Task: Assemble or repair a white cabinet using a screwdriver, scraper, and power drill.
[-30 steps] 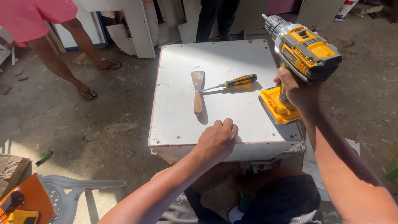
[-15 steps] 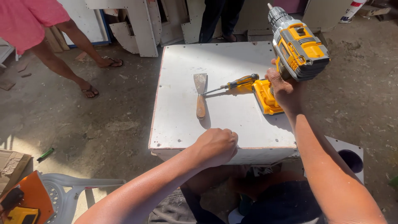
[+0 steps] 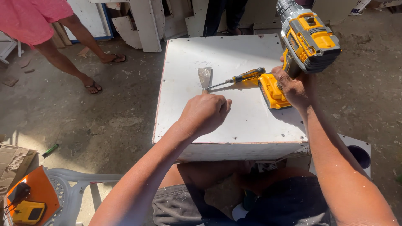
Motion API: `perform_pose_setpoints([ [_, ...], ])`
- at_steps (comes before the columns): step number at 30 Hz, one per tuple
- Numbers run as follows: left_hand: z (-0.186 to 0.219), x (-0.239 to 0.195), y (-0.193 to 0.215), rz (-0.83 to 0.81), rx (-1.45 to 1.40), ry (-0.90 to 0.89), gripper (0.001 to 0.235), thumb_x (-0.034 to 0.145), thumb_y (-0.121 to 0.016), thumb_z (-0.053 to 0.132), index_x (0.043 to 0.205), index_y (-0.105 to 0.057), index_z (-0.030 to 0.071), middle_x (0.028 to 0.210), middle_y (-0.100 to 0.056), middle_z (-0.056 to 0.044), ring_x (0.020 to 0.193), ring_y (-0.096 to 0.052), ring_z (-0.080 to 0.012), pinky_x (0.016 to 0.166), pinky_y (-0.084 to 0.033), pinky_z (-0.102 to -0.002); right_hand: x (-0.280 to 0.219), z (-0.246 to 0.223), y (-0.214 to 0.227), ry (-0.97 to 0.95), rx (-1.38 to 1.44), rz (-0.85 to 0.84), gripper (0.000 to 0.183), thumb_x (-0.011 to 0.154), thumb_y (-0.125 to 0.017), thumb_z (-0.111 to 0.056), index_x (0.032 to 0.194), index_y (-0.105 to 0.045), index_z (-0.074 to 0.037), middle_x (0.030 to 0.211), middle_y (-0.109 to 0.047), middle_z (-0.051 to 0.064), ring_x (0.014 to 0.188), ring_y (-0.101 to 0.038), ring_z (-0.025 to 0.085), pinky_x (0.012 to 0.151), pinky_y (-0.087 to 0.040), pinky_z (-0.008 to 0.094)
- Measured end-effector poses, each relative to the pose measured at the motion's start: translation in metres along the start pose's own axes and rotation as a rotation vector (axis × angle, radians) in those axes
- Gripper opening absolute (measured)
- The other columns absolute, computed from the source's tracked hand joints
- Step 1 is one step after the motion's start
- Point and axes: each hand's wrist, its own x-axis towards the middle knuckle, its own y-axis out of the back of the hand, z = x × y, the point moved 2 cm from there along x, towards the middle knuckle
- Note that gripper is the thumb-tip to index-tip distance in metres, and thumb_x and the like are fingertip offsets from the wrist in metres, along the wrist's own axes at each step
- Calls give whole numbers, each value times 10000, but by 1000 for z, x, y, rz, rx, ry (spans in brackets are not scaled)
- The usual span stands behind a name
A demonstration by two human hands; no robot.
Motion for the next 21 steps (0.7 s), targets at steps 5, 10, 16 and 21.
perform_pose_setpoints([
  [5,0,15,-25,322,165,-280,145,925,-580,179,880,-701,111,832,-641,-97,856,-704,-328,664,-593,-430,-4,-26,16,-6,11,-75,515,993,-819,-63,1419,-540,12,1298,-624,257,1104,-656,400,991,-513,607],
  [10,-32,40,-40,246,136,-100,265,920,-676,293,1142,-631,156,1050,-577,-116,996,-562,-317,761,-512,-448,-31,-36,32,-80,55,-150,660,977,-725,-158,1511,-355,-42,1421,-547,226,1261,-584,360,1001,-461,522],
  [16,-71,34,-18,113,-216,428,569,827,-564,413,1279,-383,117,1107,-593,-194,980,-567,-446,762,-457,-535,-63,-38,76,-221,243,51,703,1026,-617,-178,1581,-244,38,1450,-446,296,1315,-487,279,1025,-454,360],
  [21,-31,-4,16,371,-635,482,597,867,-388,180,1451,-379,61,570,-690,-50,507,-593,-198,543,-501,-357,-88,-97,67,24,170,208,403,1101,-565,-79,1440,-443,100,1285,-590,286,1164,-619,329,1093,-557,430],
])
